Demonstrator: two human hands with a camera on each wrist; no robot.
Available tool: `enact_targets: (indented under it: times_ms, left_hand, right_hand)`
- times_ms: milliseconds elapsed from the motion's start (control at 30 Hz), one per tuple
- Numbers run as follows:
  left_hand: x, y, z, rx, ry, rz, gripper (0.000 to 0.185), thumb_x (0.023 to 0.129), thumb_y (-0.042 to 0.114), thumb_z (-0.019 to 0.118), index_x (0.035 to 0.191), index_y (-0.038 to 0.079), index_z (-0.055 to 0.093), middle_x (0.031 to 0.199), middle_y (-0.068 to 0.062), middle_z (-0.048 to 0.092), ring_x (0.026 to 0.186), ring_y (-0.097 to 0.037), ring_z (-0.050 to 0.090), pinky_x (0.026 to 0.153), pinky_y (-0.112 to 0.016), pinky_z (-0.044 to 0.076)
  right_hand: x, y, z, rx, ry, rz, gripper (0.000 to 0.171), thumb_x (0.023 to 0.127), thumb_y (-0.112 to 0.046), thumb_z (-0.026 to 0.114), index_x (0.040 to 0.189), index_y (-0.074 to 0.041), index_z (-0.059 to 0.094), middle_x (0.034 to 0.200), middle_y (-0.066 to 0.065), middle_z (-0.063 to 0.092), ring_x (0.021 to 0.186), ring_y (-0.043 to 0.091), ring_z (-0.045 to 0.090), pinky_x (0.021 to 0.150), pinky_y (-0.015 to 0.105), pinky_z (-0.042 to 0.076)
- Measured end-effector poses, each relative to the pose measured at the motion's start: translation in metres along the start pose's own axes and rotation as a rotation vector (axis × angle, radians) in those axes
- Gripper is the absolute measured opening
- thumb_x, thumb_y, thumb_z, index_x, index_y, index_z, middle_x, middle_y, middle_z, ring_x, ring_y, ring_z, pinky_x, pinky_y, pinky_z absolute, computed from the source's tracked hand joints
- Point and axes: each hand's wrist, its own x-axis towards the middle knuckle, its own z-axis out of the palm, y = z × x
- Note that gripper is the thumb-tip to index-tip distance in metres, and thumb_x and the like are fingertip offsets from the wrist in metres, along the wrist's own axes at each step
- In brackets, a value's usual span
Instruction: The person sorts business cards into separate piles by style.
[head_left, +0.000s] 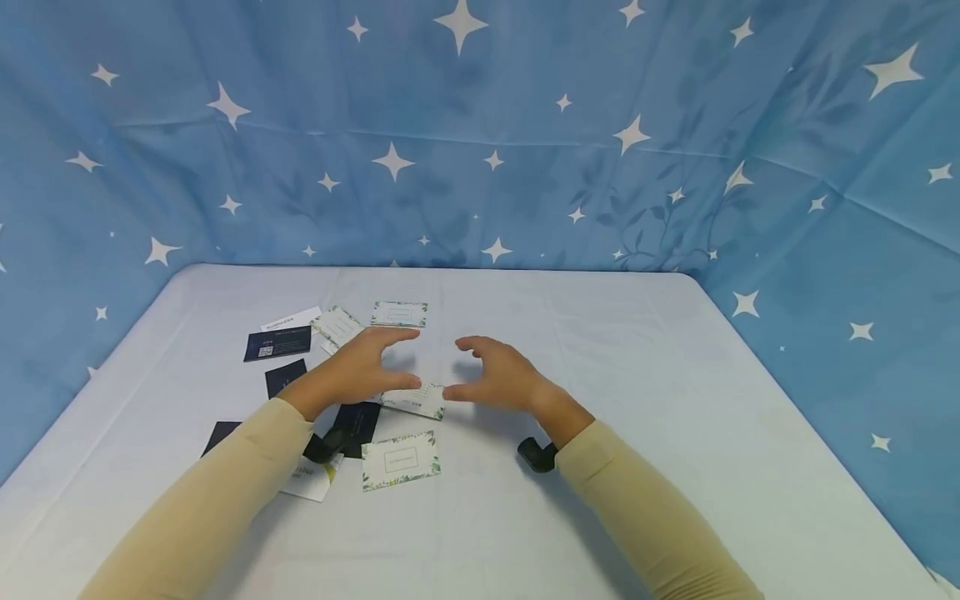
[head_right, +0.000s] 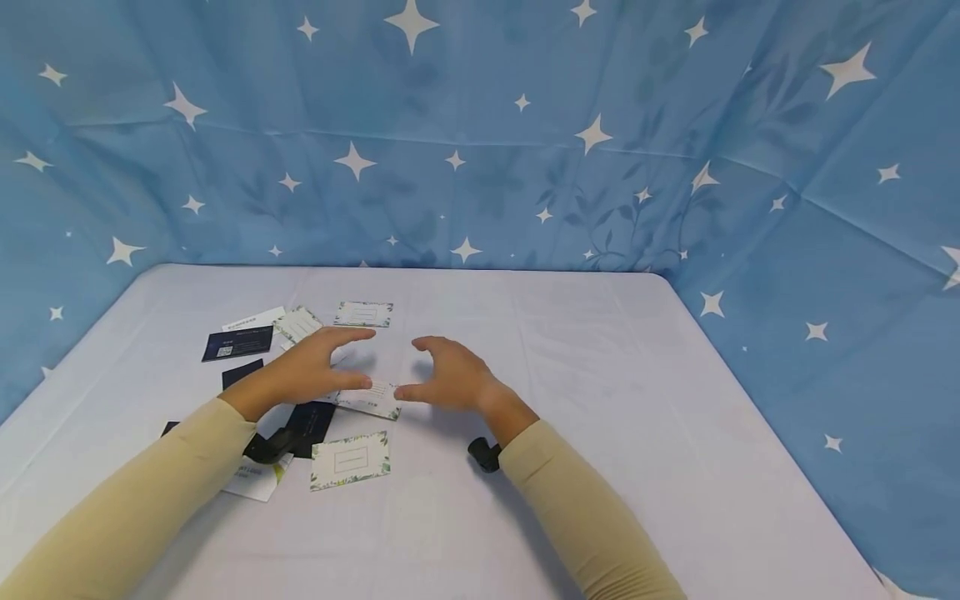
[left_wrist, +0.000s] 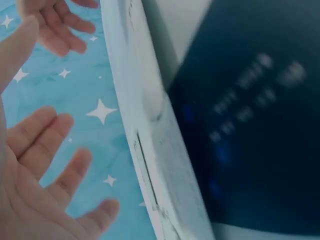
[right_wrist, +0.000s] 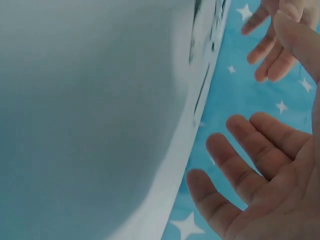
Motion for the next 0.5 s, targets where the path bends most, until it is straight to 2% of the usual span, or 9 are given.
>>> enact_targets:
  times_ms: [67, 200, 300, 500]
  left_hand:
    - [-0.002, -0.003, 0.0, -0.03, -0.02, -0.004, 0.075, 0.087, 0.035, 0.079, 0.15, 0.009, 0.047, 0.154, -0.014, 0.041, 0.142, -0.038, 0.031, 0.108, -0.062, 0.029]
    - [-0.003, -0.008, 0.002, -0.007, -0.057, -0.01, 0.073, 0.083, 0.034, 0.083, 0.145, 0.009, 0.053, 0.149, -0.016, 0.046, 0.137, -0.038, 0.039, 0.106, -0.06, 0.033]
    - [-0.004, -0.01, 0.005, 0.051, -0.088, -0.014, 0.072, 0.081, 0.035, 0.084, 0.143, 0.009, 0.056, 0.146, -0.017, 0.049, 0.134, -0.039, 0.042, 0.107, -0.059, 0.034]
    - [-0.006, -0.008, 0.006, 0.188, -0.12, -0.066, 0.068, 0.079, 0.031, 0.087, 0.138, 0.011, 0.061, 0.139, -0.016, 0.056, 0.132, -0.037, 0.044, 0.106, -0.06, 0.031]
  right_hand:
    - [0.0, -0.003, 0.005, -0.004, -0.036, -0.014, 0.08, 0.081, -0.045, 0.081, 0.145, -0.007, 0.051, 0.143, 0.005, 0.055, 0.127, 0.025, 0.052, 0.104, 0.044, 0.041]
    - [0.0, -0.009, 0.013, -0.022, -0.087, -0.041, 0.075, 0.08, -0.041, 0.083, 0.141, -0.006, 0.054, 0.138, 0.003, 0.058, 0.123, 0.022, 0.054, 0.103, 0.04, 0.042]
    - [0.0, -0.012, 0.017, -0.037, -0.111, -0.044, 0.074, 0.081, -0.039, 0.083, 0.141, -0.006, 0.055, 0.137, 0.004, 0.058, 0.122, 0.023, 0.054, 0.103, 0.039, 0.042]
    - [0.001, -0.014, 0.02, -0.099, -0.145, -0.046, 0.076, 0.081, -0.041, 0.083, 0.142, -0.006, 0.054, 0.138, 0.005, 0.058, 0.124, 0.023, 0.053, 0.106, 0.039, 0.039]
